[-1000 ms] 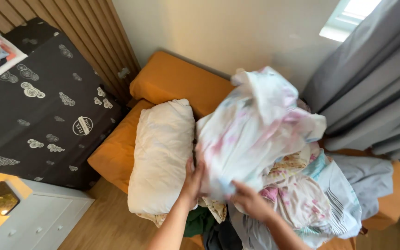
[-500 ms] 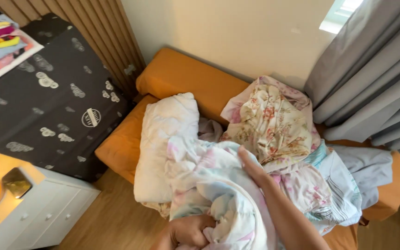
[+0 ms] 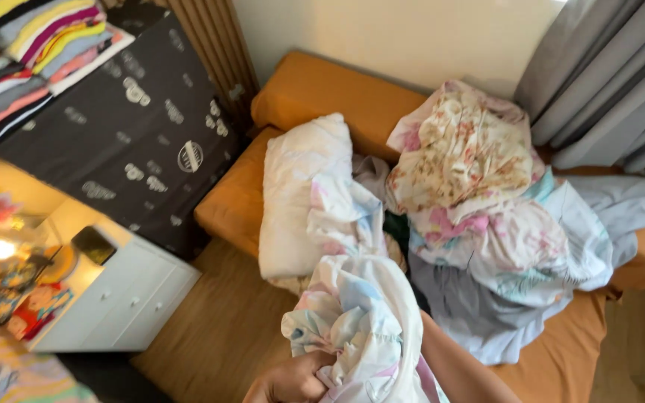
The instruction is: The person folds a feather-patterned pillowcase on a bed, then moves to a sofa to fold a large floral-patterned sheet. The person folds the sheet into a compact bundle by hand and places it on the bed.
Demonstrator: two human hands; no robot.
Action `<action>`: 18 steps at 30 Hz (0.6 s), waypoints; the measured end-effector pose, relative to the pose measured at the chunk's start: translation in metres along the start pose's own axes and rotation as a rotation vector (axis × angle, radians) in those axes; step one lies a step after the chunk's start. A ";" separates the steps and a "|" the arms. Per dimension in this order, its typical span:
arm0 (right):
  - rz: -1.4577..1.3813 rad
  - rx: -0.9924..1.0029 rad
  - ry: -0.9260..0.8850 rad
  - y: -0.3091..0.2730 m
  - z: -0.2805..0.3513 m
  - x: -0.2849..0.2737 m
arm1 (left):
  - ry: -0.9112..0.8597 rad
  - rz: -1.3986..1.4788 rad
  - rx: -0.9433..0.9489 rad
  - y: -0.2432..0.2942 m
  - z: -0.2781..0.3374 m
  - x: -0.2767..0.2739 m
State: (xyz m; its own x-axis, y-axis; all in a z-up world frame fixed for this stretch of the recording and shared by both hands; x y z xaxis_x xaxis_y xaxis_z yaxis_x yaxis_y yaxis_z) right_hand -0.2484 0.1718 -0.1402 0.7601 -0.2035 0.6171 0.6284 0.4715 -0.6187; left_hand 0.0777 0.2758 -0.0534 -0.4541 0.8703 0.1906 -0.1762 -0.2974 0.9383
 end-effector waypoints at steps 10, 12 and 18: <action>-0.080 0.036 0.013 0.115 0.082 0.145 | -0.141 -0.067 -0.026 -0.011 0.091 0.008; -0.086 -0.089 -0.168 0.112 0.097 0.156 | -0.123 -0.126 -0.037 -0.003 0.104 0.017; 0.125 -0.136 -0.239 0.168 0.124 0.125 | -0.235 -0.406 -0.073 -0.002 0.123 0.064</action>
State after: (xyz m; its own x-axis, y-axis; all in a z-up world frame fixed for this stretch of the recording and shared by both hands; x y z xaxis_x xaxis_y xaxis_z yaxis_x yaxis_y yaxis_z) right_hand -0.0684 0.3319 -0.1070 0.7828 0.0643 0.6189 0.5610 0.3572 -0.7468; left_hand 0.1564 0.3799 -0.0074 -0.1276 0.9846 -0.1198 -0.3635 0.0659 0.9292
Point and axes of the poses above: each hand's wrist, its own z-axis away from the middle knuckle, its own x-axis out of the palm, y = z × x, the point moved 4 cm from there along -z, towards the middle knuckle, and after that the axes turned 6 degrees about z, right-handed, at the moved point
